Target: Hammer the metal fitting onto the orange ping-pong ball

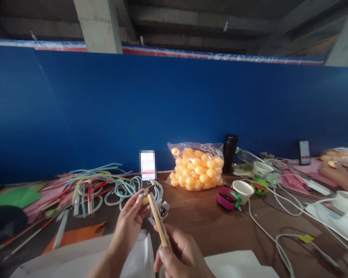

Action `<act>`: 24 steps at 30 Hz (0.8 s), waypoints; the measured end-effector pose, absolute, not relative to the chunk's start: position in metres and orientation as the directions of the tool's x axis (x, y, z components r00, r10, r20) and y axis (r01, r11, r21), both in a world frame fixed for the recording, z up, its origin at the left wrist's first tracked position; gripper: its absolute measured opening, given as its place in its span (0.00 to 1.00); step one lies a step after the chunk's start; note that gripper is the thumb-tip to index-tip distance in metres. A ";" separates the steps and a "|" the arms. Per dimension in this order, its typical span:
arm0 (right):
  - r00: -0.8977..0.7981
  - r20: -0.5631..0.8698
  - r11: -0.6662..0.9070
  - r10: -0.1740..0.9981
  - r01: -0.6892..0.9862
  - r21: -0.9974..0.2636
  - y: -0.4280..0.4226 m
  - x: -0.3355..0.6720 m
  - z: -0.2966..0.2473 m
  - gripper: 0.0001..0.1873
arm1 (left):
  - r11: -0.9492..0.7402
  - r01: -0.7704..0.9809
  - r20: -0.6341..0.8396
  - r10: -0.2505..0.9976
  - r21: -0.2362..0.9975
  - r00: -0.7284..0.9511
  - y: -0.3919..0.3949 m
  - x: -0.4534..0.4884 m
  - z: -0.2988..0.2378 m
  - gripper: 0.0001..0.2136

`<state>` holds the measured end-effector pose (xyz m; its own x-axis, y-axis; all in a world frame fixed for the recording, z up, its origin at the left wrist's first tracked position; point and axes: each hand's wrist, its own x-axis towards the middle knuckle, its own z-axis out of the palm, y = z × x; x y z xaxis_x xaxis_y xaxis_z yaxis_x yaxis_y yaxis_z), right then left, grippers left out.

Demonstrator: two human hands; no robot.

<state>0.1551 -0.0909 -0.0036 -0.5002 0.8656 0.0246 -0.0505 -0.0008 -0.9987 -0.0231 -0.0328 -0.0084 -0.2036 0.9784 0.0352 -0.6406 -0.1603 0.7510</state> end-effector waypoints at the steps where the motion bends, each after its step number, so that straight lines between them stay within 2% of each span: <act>1: -0.495 0.014 -0.008 0.869 -0.042 -0.999 -0.091 0.155 -0.004 0.37 | -0.163 -0.640 0.038 0.978 0.751 -0.204 -0.033 -0.023 -0.009 0.19; 13: -0.486 -0.005 -0.039 0.874 -0.060 -0.997 -0.089 0.157 -0.003 0.36 | -0.165 -0.685 0.015 0.976 0.709 -0.219 -0.031 -0.024 -0.010 0.18; 19: -0.462 0.044 -0.032 0.886 -0.155 -0.987 -0.089 0.158 -0.004 0.33 | -0.145 -0.762 0.007 0.983 0.631 -0.181 -0.027 -0.029 -0.014 0.13; 24: -0.472 0.034 -0.035 0.881 -0.138 -0.990 -0.090 0.156 -0.007 0.35 | -0.140 -0.784 0.015 0.986 0.605 -0.165 -0.029 -0.029 -0.013 0.10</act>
